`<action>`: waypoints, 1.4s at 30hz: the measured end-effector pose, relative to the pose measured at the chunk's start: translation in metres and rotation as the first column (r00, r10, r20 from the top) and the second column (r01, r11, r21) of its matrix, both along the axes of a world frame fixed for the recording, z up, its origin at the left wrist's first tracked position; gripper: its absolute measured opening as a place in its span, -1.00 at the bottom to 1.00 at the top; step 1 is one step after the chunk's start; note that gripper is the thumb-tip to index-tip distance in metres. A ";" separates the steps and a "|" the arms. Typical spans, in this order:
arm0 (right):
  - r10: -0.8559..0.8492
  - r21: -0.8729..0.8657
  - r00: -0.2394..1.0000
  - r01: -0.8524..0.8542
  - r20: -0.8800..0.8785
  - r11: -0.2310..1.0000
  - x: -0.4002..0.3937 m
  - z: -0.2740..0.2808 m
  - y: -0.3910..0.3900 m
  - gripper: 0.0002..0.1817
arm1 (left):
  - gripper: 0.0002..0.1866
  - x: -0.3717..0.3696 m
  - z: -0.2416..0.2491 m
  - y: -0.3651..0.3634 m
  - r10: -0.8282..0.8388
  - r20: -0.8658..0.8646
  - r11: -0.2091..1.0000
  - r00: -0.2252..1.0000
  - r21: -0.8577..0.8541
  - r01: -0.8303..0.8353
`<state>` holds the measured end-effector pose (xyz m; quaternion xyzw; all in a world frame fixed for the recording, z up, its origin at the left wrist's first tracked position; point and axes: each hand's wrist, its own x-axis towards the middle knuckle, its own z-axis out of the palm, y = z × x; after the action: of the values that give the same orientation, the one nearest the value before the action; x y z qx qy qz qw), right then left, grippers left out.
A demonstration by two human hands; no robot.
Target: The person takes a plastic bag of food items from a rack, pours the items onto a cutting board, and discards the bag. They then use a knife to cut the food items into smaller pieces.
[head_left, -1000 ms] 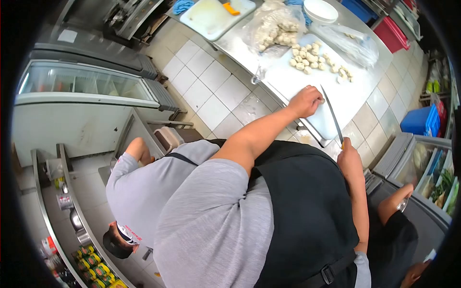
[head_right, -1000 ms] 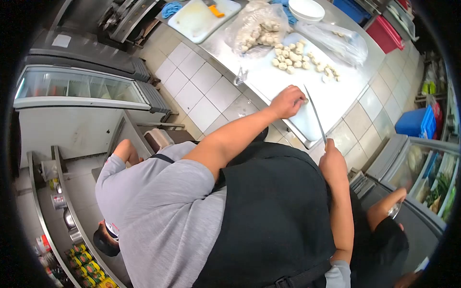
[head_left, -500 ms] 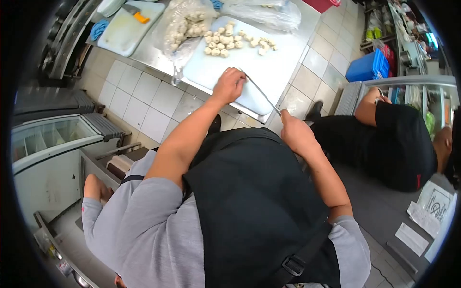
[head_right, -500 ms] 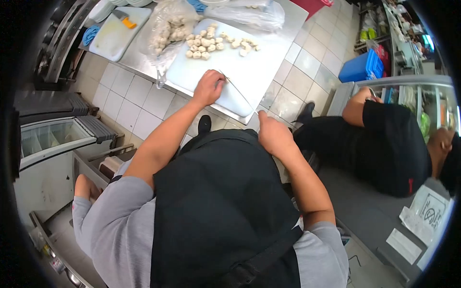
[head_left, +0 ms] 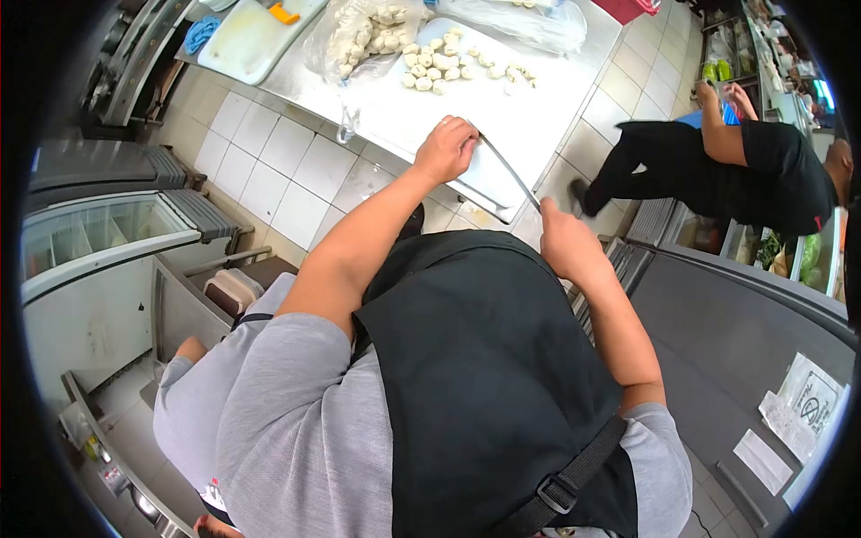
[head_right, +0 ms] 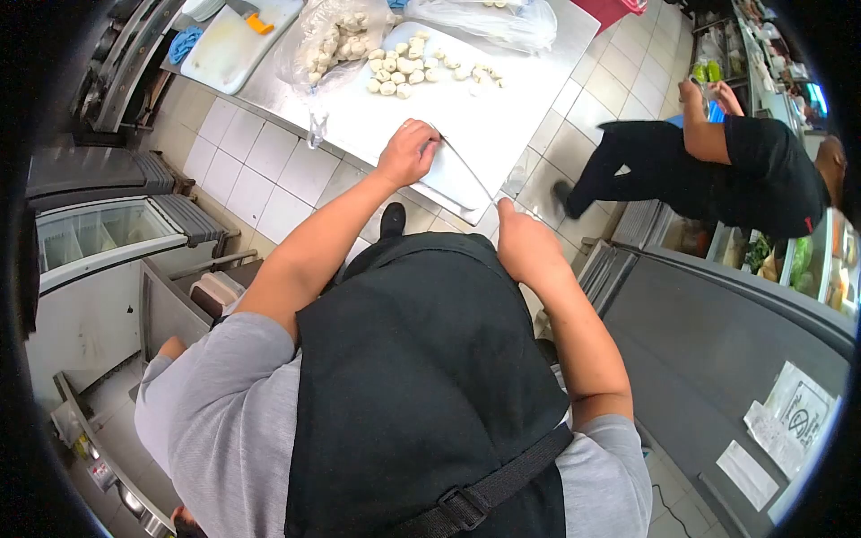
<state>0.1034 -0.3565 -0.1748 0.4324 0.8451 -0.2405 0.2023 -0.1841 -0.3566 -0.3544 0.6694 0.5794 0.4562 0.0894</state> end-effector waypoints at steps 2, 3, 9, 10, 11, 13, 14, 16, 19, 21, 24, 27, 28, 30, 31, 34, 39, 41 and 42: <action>-0.002 0.022 1.000 0.003 -0.015 1.000 -0.006 -0.005 0.002 -0.63 | -0.87 0.000 0.000 -0.001 0.001 0.007 1.000 1.000 0.004 -0.001; -0.005 0.027 1.000 0.005 -0.011 1.000 -0.007 -0.019 0.005 -0.63 | -0.87 0.001 0.001 -0.001 -0.001 0.010 1.000 1.000 0.008 0.001; -0.051 0.015 0.991 0.054 -0.124 0.998 -0.006 -0.096 0.023 -0.66 | -0.86 0.002 0.000 -0.001 0.003 0.007 1.000 1.000 0.031 -0.003; -0.101 -0.097 0.974 0.083 -0.202 0.992 -0.002 -0.093 0.028 -0.66 | -0.86 0.002 0.000 -0.002 -0.013 0.003 0.999 1.000 0.032 0.013; -0.159 -0.208 0.949 0.103 -0.273 0.973 0.002 -0.091 0.033 -0.66 | -0.87 0.002 -0.001 -0.002 0.012 0.016 1.000 1.000 0.020 -0.012; -0.269 -0.340 0.907 0.154 -0.323 0.928 0.011 -0.100 0.040 -0.65 | -0.88 0.006 0.001 0.002 0.023 0.026 1.000 0.999 0.020 -0.023; -0.285 -0.322 0.902 0.178 -0.325 0.930 0.012 -0.101 0.040 -0.65 | -0.90 0.008 0.002 0.002 0.081 0.070 0.996 0.994 -0.048 -0.077; -0.368 -0.340 0.858 0.247 -0.359 0.907 0.012 -0.106 0.037 -0.64 | -0.93 0.009 0.005 0.010 0.142 0.050 0.982 0.989 -0.130 -0.135; -0.354 -0.190 0.848 0.302 -0.394 0.934 0.008 -0.104 0.030 -0.63 | -0.89 0.013 0.013 0.030 0.221 0.207 0.950 0.953 -0.268 -0.162; -0.357 -0.187 0.847 0.307 -0.394 0.933 0.012 -0.091 0.024 -0.64 | -0.85 0.001 0.023 0.041 0.362 0.256 0.917 0.896 -0.269 -0.294; -0.322 -0.208 0.869 0.260 -0.376 0.943 0.025 -0.069 0.011 -0.63 | -0.84 -0.033 0.027 0.050 0.425 0.136 0.897 0.895 -0.197 -0.396; -0.249 -0.247 0.907 0.170 -0.339 0.954 0.041 -0.064 0.006 -0.60 | -0.82 -0.055 0.040 0.069 0.369 -0.045 0.918 0.928 -0.141 -0.371; -0.239 -0.273 0.923 0.156 -0.303 0.949 0.044 -0.066 0.006 -0.58 | -0.81 -0.058 0.043 0.078 0.306 -0.182 0.937 0.935 -0.117 -0.329; -0.247 -0.315 0.935 0.161 -0.256 0.935 0.049 -0.070 0.011 -0.53 | -0.79 -0.056 0.048 0.096 0.227 -0.365 0.938 0.903 -0.166 -0.303; -0.249 -0.304 0.934 0.166 -0.258 0.938 0.051 -0.076 0.015 -0.53 | -0.77 -0.054 0.051 0.106 0.138 -0.533 0.928 0.835 -0.225 -0.297; -0.347 -0.306 0.894 0.259 -0.284 0.916 0.049 -0.087 0.033 -0.56 | -0.74 -0.053 0.053 0.123 0.007 -0.646 0.931 0.763 -0.274 -0.241; -0.457 -0.330 0.841 0.361 -0.288 0.872 0.036 -0.106 0.054 -0.61 | -0.76 -0.048 0.037 0.126 -0.046 -0.733 0.965 0.679 -0.208 -0.160; -0.396 -0.259 0.846 0.318 -0.356 0.912 0.033 -0.113 0.053 -0.59 | -0.76 -0.045 0.035 0.121 0.027 -0.629 0.952 0.777 -0.220 -0.212; -0.401 -0.257 0.841 0.323 -0.362 0.911 0.031 -0.116 0.052 -0.59 | -0.76 -0.043 0.034 0.118 0.024 -0.633 0.954 0.774 -0.216 -0.206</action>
<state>0.1346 -0.3044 -0.2911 0.5043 0.7447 -0.4369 0.0121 -0.2267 -0.2382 -0.3208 0.7264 0.6735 0.1296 -0.0441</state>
